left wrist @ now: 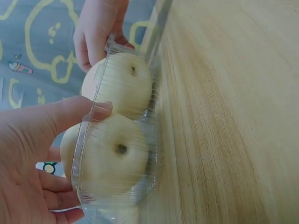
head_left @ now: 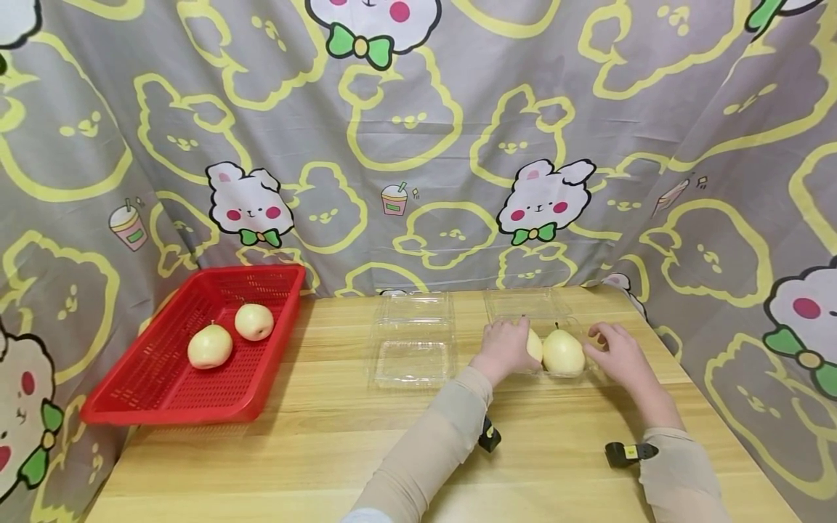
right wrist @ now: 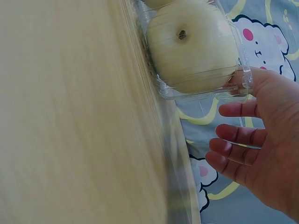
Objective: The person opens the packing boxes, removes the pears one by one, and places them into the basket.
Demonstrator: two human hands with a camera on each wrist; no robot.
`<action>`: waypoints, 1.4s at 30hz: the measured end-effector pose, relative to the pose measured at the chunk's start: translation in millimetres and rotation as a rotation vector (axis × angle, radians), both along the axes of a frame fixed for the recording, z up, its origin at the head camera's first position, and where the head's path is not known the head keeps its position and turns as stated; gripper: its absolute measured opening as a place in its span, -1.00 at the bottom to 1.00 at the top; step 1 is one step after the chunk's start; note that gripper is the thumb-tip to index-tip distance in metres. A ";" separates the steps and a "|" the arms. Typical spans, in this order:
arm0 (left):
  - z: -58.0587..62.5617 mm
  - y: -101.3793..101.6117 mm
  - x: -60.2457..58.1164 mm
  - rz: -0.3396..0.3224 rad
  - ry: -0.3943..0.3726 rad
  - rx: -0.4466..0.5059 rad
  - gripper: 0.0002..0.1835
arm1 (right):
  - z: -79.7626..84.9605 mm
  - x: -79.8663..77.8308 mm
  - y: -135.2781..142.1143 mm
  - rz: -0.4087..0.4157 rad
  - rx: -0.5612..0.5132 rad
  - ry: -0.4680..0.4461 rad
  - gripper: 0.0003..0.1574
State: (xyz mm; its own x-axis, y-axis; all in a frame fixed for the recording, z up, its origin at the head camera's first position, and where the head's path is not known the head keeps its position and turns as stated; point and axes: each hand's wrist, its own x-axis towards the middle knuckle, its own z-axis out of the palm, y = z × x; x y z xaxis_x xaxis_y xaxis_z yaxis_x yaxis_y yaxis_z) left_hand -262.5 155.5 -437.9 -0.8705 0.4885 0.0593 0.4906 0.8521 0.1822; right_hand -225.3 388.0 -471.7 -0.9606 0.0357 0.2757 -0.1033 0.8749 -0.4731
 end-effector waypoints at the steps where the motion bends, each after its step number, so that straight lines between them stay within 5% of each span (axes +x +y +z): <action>1: -0.4 -0.3 -0.2 -0.003 0.006 0.011 -0.20 | -0.1 0.0 0.1 0.000 0.002 0.002 -0.68; 19: -2.4 -3.1 -0.2 -0.019 0.007 0.073 -0.11 | -2.5 -1.3 2.8 0.004 0.013 -0.014 -0.68; 31: 3.0 -10.3 -5.7 -0.015 -0.055 0.248 -0.11 | -0.8 0.0 1.7 0.006 0.004 -0.033 -0.67; 42: 4.0 -17.0 -10.4 0.040 -0.255 0.508 -0.13 | 0.1 -0.5 0.5 0.010 0.009 -0.021 -0.71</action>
State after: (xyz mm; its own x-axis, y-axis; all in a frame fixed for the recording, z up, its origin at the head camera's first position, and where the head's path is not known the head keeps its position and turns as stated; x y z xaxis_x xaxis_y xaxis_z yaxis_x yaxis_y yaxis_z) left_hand -272.9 138.5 -433.9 -0.9054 0.4198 0.0639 0.3465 0.6435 0.6825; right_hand -225.8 388.6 -471.6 -0.9665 0.0235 0.2554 -0.1021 0.8784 -0.4670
